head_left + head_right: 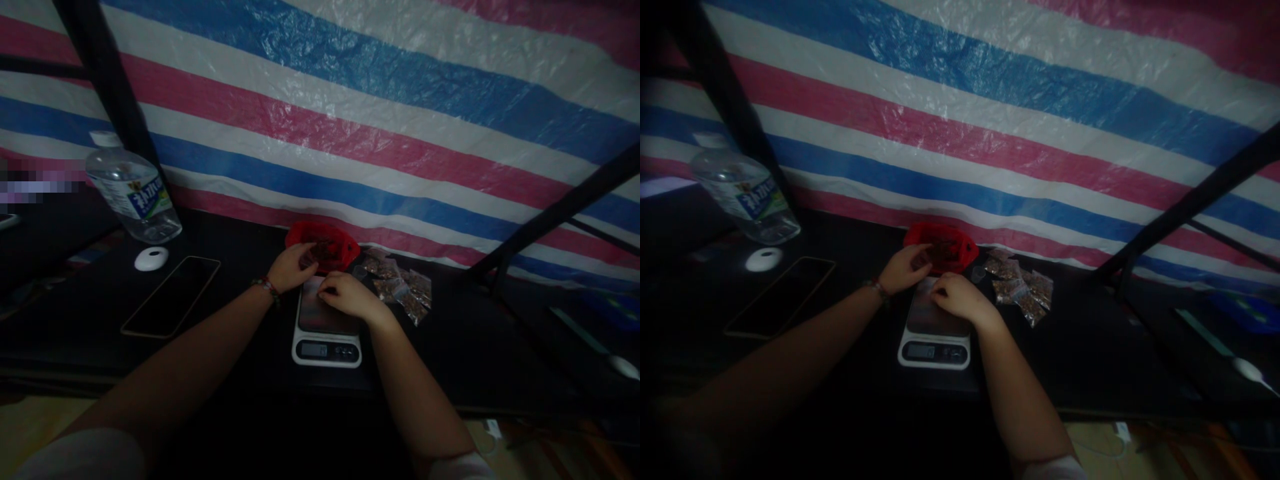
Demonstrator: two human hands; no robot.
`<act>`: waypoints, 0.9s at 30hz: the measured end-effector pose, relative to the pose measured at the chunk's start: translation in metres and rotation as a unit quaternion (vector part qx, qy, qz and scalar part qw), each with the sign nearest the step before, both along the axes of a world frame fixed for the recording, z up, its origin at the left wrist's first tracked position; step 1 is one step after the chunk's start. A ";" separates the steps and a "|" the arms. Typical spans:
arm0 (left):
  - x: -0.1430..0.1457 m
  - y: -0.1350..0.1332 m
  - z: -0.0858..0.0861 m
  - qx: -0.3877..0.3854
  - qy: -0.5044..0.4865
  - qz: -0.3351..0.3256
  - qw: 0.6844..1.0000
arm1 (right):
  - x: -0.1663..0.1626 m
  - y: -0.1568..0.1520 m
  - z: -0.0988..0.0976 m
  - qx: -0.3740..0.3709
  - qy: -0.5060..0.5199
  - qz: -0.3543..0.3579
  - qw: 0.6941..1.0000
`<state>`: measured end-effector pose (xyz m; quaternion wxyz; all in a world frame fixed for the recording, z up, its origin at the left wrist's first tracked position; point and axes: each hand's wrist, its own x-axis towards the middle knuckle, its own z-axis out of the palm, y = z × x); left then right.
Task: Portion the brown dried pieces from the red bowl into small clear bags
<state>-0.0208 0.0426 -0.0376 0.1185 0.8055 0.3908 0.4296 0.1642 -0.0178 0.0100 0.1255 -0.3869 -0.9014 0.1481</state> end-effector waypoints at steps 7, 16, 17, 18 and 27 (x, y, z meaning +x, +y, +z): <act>0.001 -0.001 0.001 -0.010 -0.002 -0.007 1.000 | 0.000 -0.001 0.000 -0.026 -0.027 0.005 0.999; 0.001 -0.001 0.000 -0.008 -0.001 -0.029 1.000 | -0.008 -0.002 -0.005 0.040 -0.083 -0.038 0.995; 0.001 -0.001 0.000 -0.005 0.002 -0.029 1.000 | -0.007 -0.001 -0.005 0.044 -0.074 -0.033 0.996; 0.001 -0.002 0.000 -0.001 0.006 -0.028 1.000 | -0.006 -0.001 -0.005 0.047 -0.061 -0.029 0.997; 0.005 -0.013 0.016 0.034 0.078 -0.085 0.993 | -0.004 0.001 0.002 0.131 0.193 -0.069 0.970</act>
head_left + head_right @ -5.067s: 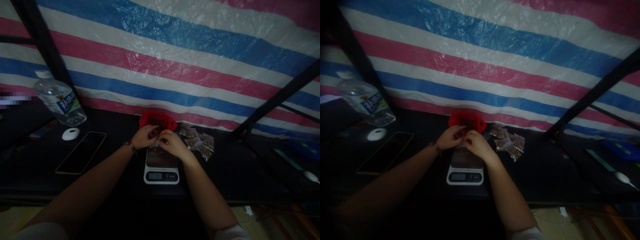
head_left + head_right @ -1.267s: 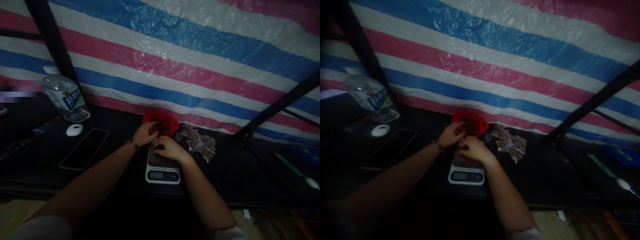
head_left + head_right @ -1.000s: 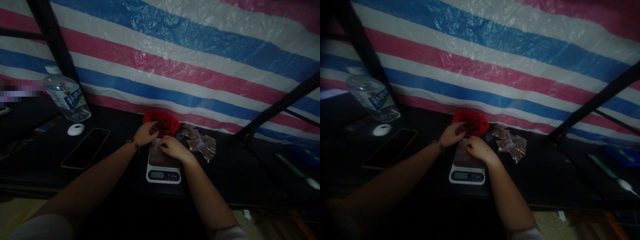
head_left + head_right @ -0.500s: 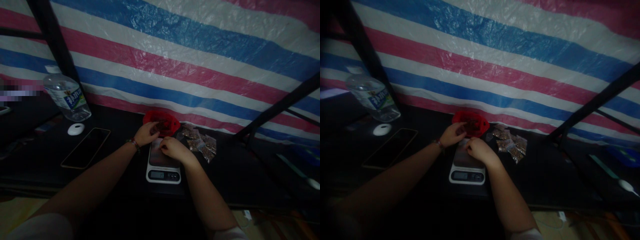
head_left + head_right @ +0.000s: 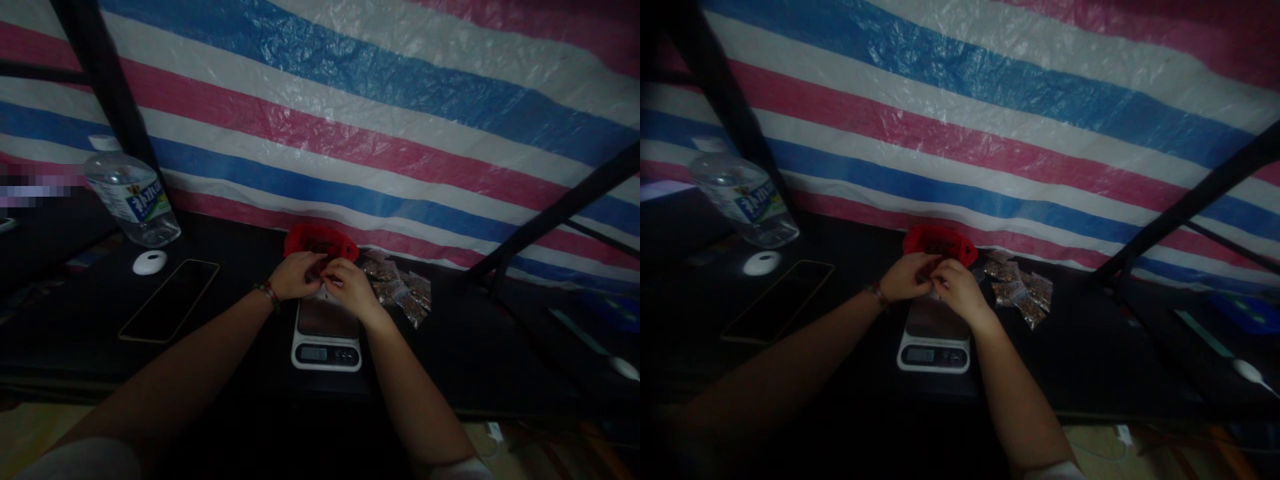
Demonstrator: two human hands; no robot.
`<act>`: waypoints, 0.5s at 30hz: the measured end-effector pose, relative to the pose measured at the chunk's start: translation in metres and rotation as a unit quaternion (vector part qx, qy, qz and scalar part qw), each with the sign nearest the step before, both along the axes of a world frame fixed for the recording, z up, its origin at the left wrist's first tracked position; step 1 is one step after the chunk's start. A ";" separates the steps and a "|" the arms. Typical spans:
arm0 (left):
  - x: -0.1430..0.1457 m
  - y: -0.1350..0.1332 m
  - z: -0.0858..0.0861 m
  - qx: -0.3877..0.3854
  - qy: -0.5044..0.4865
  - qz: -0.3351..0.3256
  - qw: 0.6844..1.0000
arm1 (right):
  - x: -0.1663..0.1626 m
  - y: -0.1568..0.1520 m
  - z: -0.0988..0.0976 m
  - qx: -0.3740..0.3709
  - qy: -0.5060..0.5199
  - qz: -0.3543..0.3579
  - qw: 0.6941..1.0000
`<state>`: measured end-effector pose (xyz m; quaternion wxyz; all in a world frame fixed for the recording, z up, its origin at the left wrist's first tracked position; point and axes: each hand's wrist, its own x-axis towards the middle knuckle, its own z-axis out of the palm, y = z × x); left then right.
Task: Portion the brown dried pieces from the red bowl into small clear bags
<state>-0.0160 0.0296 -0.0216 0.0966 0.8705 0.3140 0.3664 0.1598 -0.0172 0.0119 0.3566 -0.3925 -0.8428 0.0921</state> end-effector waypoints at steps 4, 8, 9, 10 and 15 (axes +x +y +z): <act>0.003 -0.004 0.003 0.011 0.002 -0.019 1.000 | -0.009 0.001 -0.007 0.026 0.008 -0.006 1.000; 0.003 -0.004 0.000 0.019 -0.008 -0.021 1.000 | -0.010 0.005 -0.012 0.045 -0.005 -0.012 0.999; 0.003 -0.003 0.000 0.020 -0.011 -0.018 1.000 | -0.009 0.006 -0.012 0.047 -0.006 -0.010 0.999; 0.003 -0.003 -0.001 0.018 -0.016 -0.014 1.000 | -0.006 0.007 -0.012 0.046 -0.006 -0.007 0.999; 0.001 -0.001 -0.002 0.004 -0.036 0.012 0.999 | 0.008 0.011 -0.008 0.032 0.018 -0.030 0.999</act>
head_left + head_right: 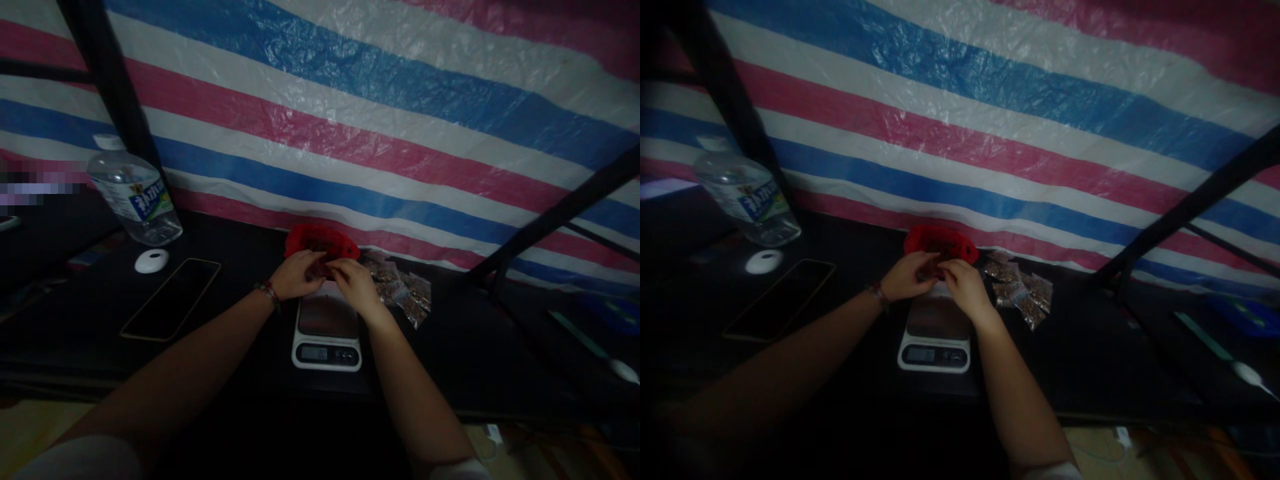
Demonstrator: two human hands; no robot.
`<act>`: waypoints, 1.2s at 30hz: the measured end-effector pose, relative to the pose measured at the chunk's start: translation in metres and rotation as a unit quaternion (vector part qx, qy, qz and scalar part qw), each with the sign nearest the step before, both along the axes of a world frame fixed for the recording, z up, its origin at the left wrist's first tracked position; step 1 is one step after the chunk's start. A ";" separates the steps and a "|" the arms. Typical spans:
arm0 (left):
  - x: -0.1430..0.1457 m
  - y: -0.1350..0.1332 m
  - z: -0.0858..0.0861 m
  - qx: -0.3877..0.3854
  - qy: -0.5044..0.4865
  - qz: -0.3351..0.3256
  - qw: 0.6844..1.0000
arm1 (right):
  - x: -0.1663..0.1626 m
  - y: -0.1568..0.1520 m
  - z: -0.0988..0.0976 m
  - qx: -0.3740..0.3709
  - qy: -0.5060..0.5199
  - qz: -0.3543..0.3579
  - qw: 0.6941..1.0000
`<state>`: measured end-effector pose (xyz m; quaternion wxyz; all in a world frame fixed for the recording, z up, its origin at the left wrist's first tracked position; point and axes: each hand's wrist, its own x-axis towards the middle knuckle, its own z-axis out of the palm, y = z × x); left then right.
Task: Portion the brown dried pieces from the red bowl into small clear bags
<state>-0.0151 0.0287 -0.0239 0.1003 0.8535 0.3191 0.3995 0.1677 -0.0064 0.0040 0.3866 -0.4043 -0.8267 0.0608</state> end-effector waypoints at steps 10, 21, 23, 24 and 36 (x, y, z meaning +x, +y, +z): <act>-0.004 0.007 -0.007 -0.018 -0.012 0.024 0.999 | 0.005 -0.004 0.001 -0.151 -0.146 -0.004 0.978; -0.004 0.010 -0.012 -0.084 -0.005 0.017 0.996 | 0.000 -0.001 -0.004 -0.102 -0.123 -0.034 0.987; -0.003 0.009 -0.012 -0.093 -0.007 0.012 0.996 | -0.005 0.001 -0.005 -0.072 -0.065 -0.060 0.993; -0.002 0.008 -0.011 -0.091 -0.008 0.005 0.996 | -0.007 0.001 -0.005 -0.063 -0.043 -0.068 0.995; -0.001 -0.003 0.003 0.000 0.018 -0.066 0.998 | -0.020 -0.013 0.003 -0.069 -0.022 0.018 0.997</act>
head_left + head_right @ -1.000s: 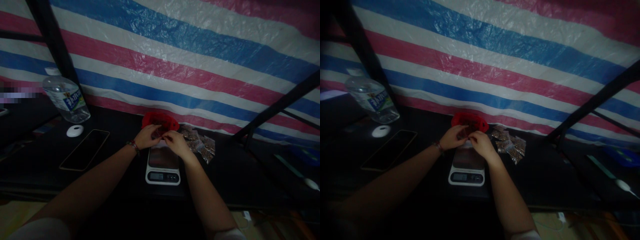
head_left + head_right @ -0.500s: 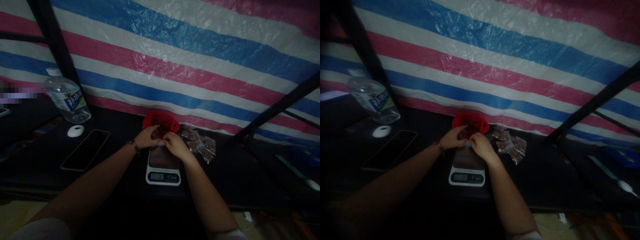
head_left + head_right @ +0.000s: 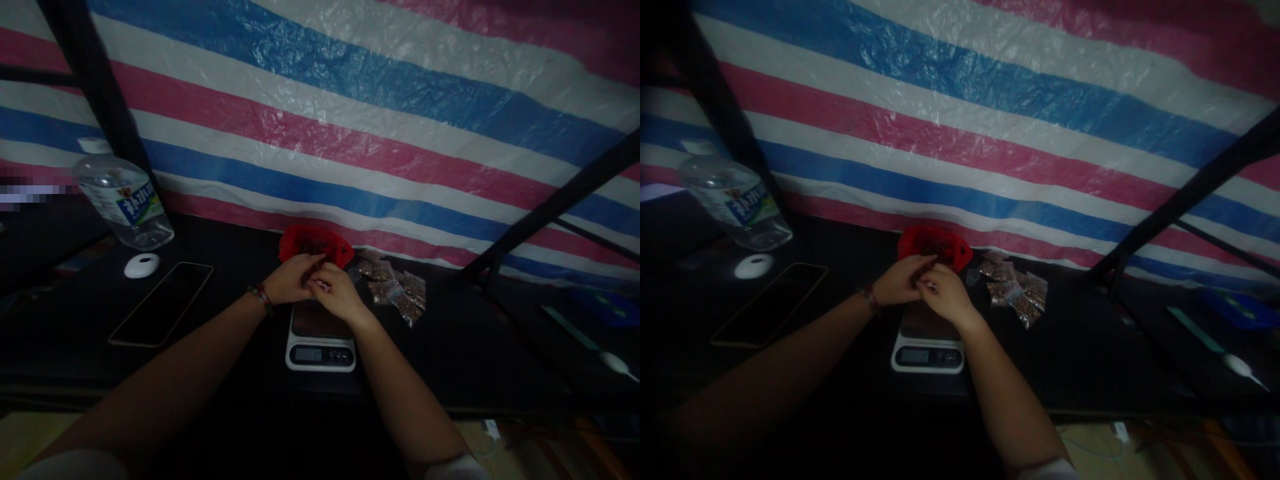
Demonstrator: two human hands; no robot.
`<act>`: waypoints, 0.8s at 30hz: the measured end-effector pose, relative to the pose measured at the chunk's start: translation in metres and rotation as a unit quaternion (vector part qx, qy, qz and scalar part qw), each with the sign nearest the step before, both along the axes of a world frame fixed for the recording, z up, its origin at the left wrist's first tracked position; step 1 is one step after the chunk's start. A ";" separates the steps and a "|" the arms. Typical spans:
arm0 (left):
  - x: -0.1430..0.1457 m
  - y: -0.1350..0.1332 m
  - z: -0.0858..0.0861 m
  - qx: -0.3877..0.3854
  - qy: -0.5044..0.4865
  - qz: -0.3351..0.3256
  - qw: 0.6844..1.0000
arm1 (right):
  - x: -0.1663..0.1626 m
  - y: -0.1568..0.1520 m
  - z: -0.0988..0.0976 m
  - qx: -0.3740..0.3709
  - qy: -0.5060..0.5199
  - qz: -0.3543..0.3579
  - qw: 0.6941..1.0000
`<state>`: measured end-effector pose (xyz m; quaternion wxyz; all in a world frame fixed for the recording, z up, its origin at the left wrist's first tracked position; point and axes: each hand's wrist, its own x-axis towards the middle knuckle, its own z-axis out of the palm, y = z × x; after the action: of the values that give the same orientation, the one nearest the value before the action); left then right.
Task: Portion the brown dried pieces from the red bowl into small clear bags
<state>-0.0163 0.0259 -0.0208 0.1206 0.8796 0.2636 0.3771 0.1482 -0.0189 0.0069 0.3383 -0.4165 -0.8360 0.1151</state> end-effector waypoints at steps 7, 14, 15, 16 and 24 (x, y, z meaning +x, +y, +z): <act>-0.001 -0.006 0.000 -0.115 -0.102 -0.025 0.988 | 0.022 -0.001 0.015 0.104 0.096 -0.040 0.989; 0.009 -0.007 -0.009 -0.238 -0.101 -0.060 0.964 | 0.029 0.004 0.010 0.051 0.175 -0.039 0.982; 0.010 -0.007 -0.011 -0.244 -0.114 -0.057 0.961 | 0.028 0.006 0.008 0.021 0.197 -0.047 0.979; 0.010 -0.006 -0.012 -0.245 -0.122 -0.053 0.960 | 0.028 0.008 0.004 -0.014 0.211 -0.052 0.976; 0.007 -0.002 -0.013 -0.226 -0.091 -0.024 0.970 | 0.027 0.021 -0.016 -0.107 0.281 -0.047 0.953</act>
<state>-0.0095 0.0240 -0.0341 0.3489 0.7977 0.3087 0.3829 0.1753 0.0023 -0.0090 0.5182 -0.4401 -0.6692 0.3000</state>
